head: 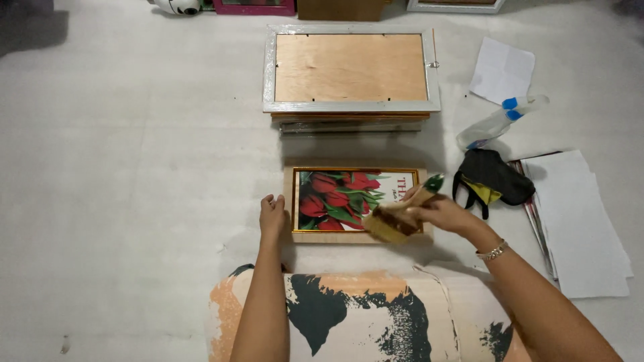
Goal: Cleaning and disassembling wooden picture frames using a brush and removing components like the backing and glass.
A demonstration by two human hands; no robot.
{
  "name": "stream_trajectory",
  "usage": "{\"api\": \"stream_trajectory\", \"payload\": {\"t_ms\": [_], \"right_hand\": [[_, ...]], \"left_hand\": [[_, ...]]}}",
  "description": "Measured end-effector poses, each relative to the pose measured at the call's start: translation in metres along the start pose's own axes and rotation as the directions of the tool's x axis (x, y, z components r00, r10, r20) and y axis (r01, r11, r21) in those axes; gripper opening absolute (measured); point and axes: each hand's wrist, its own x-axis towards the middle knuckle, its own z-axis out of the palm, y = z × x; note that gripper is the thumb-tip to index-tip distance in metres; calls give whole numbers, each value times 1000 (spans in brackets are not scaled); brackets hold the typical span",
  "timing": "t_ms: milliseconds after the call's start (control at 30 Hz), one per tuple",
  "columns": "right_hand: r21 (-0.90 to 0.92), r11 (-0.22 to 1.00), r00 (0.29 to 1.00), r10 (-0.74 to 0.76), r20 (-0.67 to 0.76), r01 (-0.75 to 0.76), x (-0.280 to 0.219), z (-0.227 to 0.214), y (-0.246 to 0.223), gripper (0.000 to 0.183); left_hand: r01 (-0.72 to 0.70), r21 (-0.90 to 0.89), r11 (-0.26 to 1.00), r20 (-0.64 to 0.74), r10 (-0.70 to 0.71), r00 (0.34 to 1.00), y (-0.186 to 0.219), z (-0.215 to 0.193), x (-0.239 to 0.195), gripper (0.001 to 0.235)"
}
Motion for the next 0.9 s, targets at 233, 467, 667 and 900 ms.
{"api": "stream_trajectory", "payload": {"t_ms": [233,467,667,900], "right_hand": [[-366,927,990,33,-134,-81,45,-32,-18,45],[-345,938,973,-69,-220,-12,35,13,-60,35],[-256,963,996,-88,12,88,75,26,-24,40],[-487,870,979,-26,-201,-77,86,35,-73,40]], "left_hand": [[15,-22,1000,20,-14,1000,8,-4,-8,67],[19,9,1000,3,-19,1000,-3,3,10,67],[37,14,999,10,-38,999,-5,1,10,67],[43,12,999,19,-43,999,0,2,6,67]]}}
